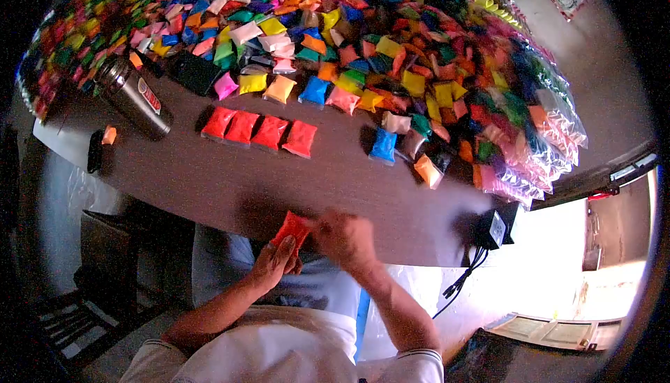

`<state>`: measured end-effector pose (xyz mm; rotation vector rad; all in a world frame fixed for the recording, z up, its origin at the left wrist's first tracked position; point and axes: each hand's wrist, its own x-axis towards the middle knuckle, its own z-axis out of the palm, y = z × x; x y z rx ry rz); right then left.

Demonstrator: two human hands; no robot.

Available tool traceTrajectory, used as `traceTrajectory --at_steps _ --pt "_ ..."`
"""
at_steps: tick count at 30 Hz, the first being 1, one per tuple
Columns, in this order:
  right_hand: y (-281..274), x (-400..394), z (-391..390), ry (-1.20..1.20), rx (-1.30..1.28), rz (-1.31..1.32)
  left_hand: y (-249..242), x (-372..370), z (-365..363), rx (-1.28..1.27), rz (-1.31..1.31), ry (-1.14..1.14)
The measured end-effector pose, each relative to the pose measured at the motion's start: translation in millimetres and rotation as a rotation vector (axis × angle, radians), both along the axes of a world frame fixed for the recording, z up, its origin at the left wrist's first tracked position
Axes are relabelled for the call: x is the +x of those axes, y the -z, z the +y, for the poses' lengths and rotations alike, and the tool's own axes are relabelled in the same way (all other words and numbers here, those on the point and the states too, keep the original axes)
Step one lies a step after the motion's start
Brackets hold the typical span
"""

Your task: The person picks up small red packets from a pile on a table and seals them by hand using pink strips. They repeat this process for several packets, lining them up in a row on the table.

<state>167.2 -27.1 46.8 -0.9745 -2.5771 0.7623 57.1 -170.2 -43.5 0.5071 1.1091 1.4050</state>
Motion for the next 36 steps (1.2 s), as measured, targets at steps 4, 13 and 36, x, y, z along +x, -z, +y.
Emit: traceTrajectory --at_steps 4,13,36 --pt "4.3 -14.0 -9.4 -0.044 -0.027 -0.130 -12.8 -2.9 1.3 -0.041 -0.016 0.007" --pt "11.5 -5.3 38.1 0.262 0.067 -0.113 -1.7 -6.0 -0.9 -0.044 0.168 0.052" --pt "20.6 -13.9 40.5 0.364 -0.041 0.059 -37.8 -28.2 -8.9 -0.063 0.085 0.136"
